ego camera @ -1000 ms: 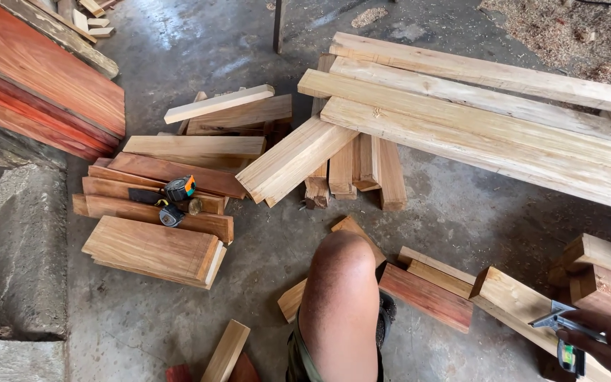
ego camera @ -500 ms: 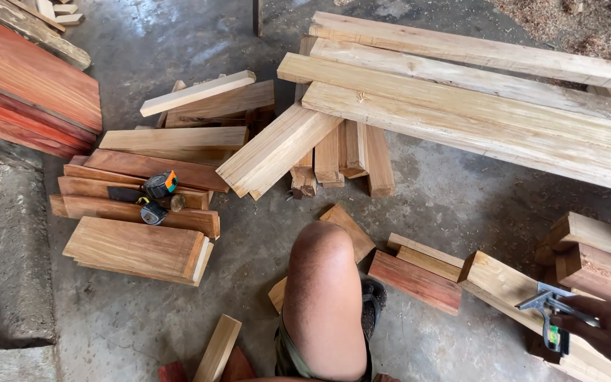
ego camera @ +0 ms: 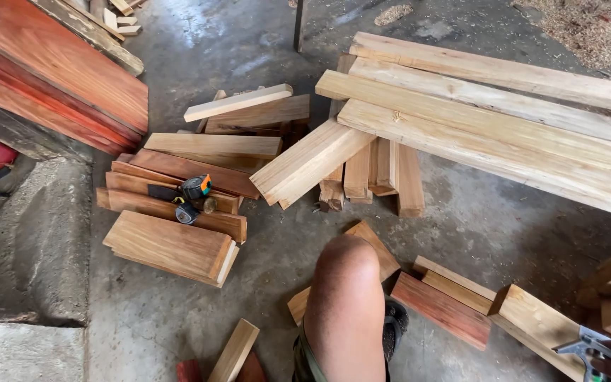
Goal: The recorder is using a combination square and a pen to mark measurement lines on various wood pieces on the floor.
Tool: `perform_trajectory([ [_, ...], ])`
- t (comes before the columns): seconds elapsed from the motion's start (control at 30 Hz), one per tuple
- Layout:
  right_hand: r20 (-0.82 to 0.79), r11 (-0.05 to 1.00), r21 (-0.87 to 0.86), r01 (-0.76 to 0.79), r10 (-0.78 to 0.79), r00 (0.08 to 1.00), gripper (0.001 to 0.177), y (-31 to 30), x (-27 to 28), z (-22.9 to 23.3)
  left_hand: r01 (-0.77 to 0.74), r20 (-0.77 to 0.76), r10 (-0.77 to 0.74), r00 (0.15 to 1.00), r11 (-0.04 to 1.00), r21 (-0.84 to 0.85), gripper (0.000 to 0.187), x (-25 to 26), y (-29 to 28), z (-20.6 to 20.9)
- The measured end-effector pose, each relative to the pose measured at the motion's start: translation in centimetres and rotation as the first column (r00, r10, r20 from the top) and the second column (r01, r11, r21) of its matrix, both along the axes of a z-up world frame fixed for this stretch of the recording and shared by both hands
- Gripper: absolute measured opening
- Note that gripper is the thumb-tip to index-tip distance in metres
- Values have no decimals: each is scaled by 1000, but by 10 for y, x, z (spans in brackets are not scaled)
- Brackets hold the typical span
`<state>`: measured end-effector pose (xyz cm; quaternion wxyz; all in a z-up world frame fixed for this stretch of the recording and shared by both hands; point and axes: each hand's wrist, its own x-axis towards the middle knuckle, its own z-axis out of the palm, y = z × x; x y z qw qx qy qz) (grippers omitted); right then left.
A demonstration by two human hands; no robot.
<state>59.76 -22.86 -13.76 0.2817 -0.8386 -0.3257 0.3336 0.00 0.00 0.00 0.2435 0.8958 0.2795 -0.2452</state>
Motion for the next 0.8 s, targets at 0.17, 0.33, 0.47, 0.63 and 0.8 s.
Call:
perform_trajectory([
  [0.17,402,980,-84,-182,200,893,19,27,-95,203,195,-27,-201,979,970,-148,36,26,-9,6],
  [0.33,453,989,24,-149,122,883,30,66,-197,373,397,-76,-445,892,853,-340,37,17,-51,-8],
  [0.47,443,963,-221,-157,242,863,36,60,-188,368,448,-38,-490,871,824,-348,25,17,-44,13],
  [0.63,388,947,-317,-61,187,903,35,46,-154,324,500,39,-531,846,768,-400,24,20,-32,26],
  [0.8,419,998,-17,58,-45,907,46,27,-156,291,521,161,-512,844,709,-476,11,31,-28,-15],
])
